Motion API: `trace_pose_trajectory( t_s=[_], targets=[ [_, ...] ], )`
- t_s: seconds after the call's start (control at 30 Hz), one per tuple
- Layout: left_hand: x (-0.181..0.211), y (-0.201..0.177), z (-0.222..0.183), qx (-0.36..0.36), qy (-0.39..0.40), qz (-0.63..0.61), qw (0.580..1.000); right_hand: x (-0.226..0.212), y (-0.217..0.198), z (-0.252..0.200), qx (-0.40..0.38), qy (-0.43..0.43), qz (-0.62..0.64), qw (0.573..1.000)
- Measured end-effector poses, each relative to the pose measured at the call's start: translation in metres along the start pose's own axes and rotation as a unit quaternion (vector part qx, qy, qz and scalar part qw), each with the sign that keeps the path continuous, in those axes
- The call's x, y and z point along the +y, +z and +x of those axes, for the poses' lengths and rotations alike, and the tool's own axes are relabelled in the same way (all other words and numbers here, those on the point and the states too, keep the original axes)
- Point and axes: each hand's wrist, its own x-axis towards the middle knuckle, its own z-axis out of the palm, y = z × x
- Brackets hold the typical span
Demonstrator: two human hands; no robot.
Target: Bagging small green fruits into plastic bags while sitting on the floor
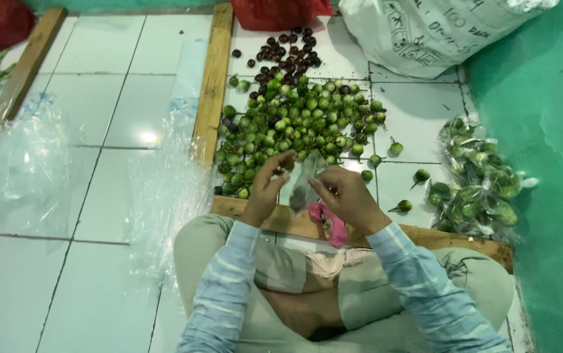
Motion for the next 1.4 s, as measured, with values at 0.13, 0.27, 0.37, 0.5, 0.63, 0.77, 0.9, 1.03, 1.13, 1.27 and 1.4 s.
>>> trace_pose_trajectory(
  t_s=[0.13,0.27,0.37,0.5,0.63,0.77,0.9,1.03,1.13,1.27,1.4],
  targets=[
    [-0.058,0.036,-0.022,-0.102,0.003,0.067,0.993,-0.010,-0.004,-0.006,0.015,0.041,0.060,0.997],
    [-0.063,0.083,-0.027,-0.109,-0.053,-0.081,0.989,0.010,-0.019,-0.012,0.055,0.059,0.039,0.996],
    [-0.084,0.088,-0.016,-0.111,-0.052,-0.092,0.988,0.022,-0.044,-0.016,0.125,0.079,0.038,0.988],
    [-0.043,0.081,-0.001,-0.158,-0.019,0.017,0.987,0.043,-0.061,-0.018,0.213,0.106,0.030,0.971],
    [-0.006,0.081,0.008,-0.171,-0.015,0.102,0.980,-0.013,-0.069,-0.016,0.225,-0.040,-0.175,0.958],
    [-0.021,0.070,0.011,-0.232,-0.085,0.145,0.958,-0.030,-0.051,-0.024,-0.075,-0.022,-0.364,0.928],
    [0.013,0.055,0.006,-0.354,-0.152,0.212,0.898,0.068,-0.031,-0.036,-0.253,0.185,-0.054,0.948],
    [0.025,0.048,0.002,-0.371,-0.159,0.199,0.893,0.090,-0.022,-0.040,-0.258,0.265,0.074,0.926],
    [0.005,0.045,0.013,-0.368,-0.036,0.333,0.867,0.123,-0.006,-0.042,-0.218,0.317,0.179,0.906],
    [-0.013,0.066,0.036,-0.246,0.128,0.355,0.893,0.063,-0.029,-0.047,-0.118,0.356,0.495,0.783],
    [0.056,0.100,0.044,-0.150,0.149,0.013,0.977,0.041,-0.039,-0.064,-0.142,0.216,0.682,0.685]
  ],
)
